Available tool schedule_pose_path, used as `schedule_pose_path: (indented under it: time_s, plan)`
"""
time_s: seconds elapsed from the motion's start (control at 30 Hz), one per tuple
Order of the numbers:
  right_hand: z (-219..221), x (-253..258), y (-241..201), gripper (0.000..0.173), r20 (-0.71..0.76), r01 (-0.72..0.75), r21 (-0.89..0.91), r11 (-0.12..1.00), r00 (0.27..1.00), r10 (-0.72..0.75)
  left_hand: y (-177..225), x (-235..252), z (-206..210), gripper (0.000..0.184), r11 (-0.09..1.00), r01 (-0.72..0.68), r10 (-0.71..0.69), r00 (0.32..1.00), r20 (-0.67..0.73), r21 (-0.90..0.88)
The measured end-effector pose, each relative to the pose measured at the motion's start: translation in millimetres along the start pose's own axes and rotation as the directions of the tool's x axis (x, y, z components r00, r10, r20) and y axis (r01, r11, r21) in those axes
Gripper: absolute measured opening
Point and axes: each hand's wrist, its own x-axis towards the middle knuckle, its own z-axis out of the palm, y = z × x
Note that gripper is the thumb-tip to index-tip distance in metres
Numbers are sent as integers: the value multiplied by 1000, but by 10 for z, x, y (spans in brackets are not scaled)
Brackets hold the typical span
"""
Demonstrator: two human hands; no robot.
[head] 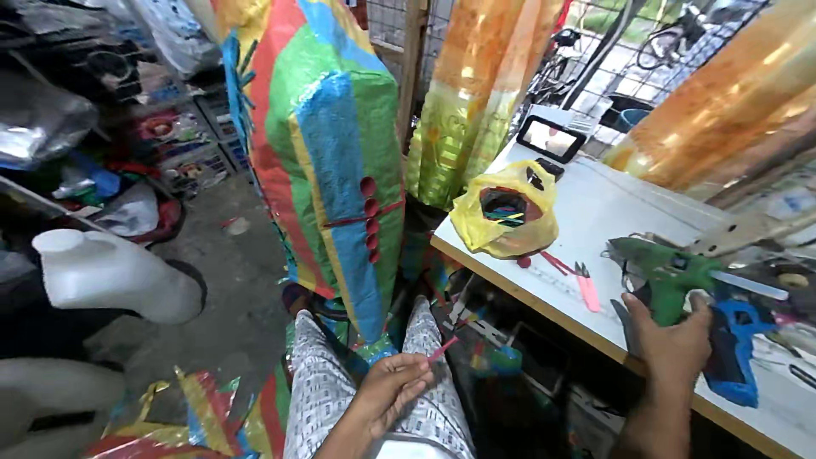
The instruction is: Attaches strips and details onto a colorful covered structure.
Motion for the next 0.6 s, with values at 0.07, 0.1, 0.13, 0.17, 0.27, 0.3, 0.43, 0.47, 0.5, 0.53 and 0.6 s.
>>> schedule_pose_path:
  time_s: [0.07, 0.1, 0.13, 0.17, 0.27, 0.3, 0.43, 0.47, 0.5, 0.53, 0.6]
  plan:
    - [-70, 139, -15, 85, 101, -8, -99, 995, 995, 18, -6, -1, -71, 11, 1000, -5, 5, 1000, -15, 9]
    - [-93, 200, -25, 81, 126, -5, -115, 993, 992, 20, -9, 2, -106, 10, 999, -16, 17, 1000, -22, 31]
    - [-93, 262, -34, 78, 129, -5, -107, 994, 991, 19, -9, 10, -133, 9, 997, -43, 45, 999, -26, 69]
    - [-72, 324, -45, 77, 119, -10, -81, 997, 993, 20, 1, 20, -150, 8, 990, -82, 86, 996, -26, 112]
    - [35, 468, -42, 71, 115, -63, 62, 996, 992, 56, 132, 22, -102, 4, 945, -225, 239, 970, -34, 237]
    - [52, 458, -41, 68, 96, -65, 104, 992, 994, 55, 208, 3, -62, 4, 929, -269, 291, 955, -51, 255]
    - [-82, -21, -279, 57, -23, 66, 293, 954, 998, -62, 506, -120, 128, 5, 864, -450, 493, 848, -196, 227]
    - [-101, -233, -372, 47, -12, 112, 389, 914, 993, -116, 535, -142, 156, 6, 844, -489, 532, 817, -221, 220]
    - [-113, -471, -459, 41, 37, 134, 492, 860, 984, -175, 546, -154, 178, 7, 827, -517, 559, 795, -236, 219]
    - [-114, -710, -526, 39, 109, 138, 581, 802, 964, -244, 546, -151, 198, 8, 813, -539, 580, 779, -236, 220]
    - [-46, -1089, -583, 42, 232, 88, 701, 707, 910, -343, 534, -120, 250, 9, 794, -561, 605, 766, -216, 236]
